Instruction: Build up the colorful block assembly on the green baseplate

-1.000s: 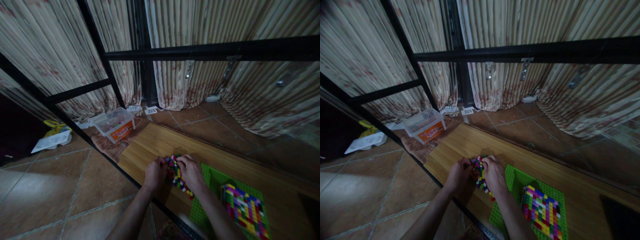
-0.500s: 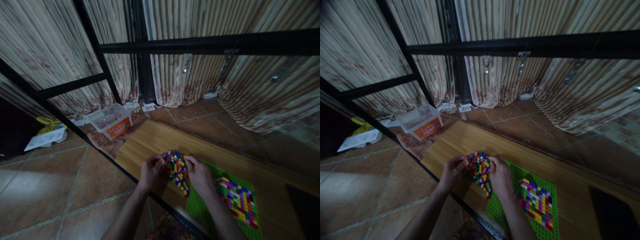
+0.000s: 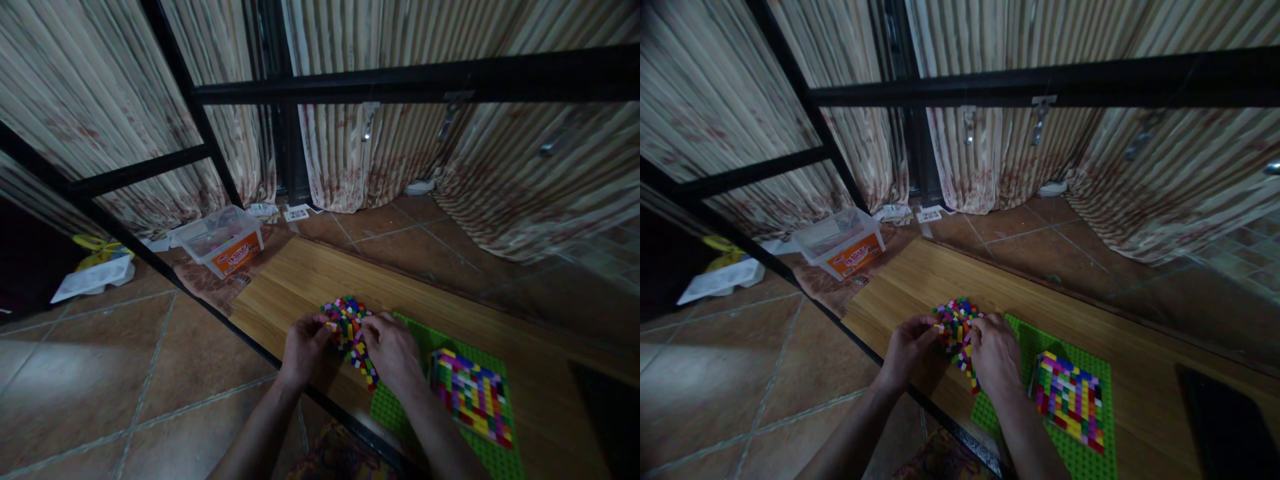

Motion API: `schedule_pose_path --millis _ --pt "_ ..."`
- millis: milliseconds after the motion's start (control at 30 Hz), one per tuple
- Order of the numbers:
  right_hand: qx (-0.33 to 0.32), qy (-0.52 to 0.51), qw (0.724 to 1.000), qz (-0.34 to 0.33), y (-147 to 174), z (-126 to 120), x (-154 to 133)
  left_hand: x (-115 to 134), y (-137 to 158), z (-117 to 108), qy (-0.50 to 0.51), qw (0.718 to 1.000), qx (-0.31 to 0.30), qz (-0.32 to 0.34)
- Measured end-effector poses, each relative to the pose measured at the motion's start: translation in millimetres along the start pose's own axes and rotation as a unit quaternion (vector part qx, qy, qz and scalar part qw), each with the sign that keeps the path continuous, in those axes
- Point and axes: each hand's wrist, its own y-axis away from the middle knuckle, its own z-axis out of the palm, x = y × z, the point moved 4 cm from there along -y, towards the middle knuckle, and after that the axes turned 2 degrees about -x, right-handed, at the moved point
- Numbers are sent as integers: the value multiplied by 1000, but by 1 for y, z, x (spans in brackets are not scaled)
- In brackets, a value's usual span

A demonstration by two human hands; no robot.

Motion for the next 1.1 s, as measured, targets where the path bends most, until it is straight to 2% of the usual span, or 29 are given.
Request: schedule_pose_path --millis 133,233,333,467,600,700,800,1000,1100 --pt "-11 22 1000 7 -4 4 -9 -1 1 1 -8 1000 6 6" --pt "3 -9 1000 14 -4 6 -9 -3 0 1 -13 1000 5 6" --pt "6 -116 992 41 -1 3 -4 -2 0 3 -23 999 -7 20" --pt "-40 -286 953 89 7 0 -2 2 2 14 -56 995 -68 45" --pt "-51 -345 932 95 11 -4 -7 8 8 25 -114 983 -127 70" --pt "-41 -349 931 98 12 -3 -8 13 12 29 -163 975 -127 86" --pt "-19 -328 939 104 13 -2 -9 15 14 31 -213 969 -84 94" --pt "28 -214 968 127 13 3 -10 10 13 40 -320 939 -15 124" --pt "30 -150 981 118 9 5 -10 9 10 43 -351 928 -7 128"
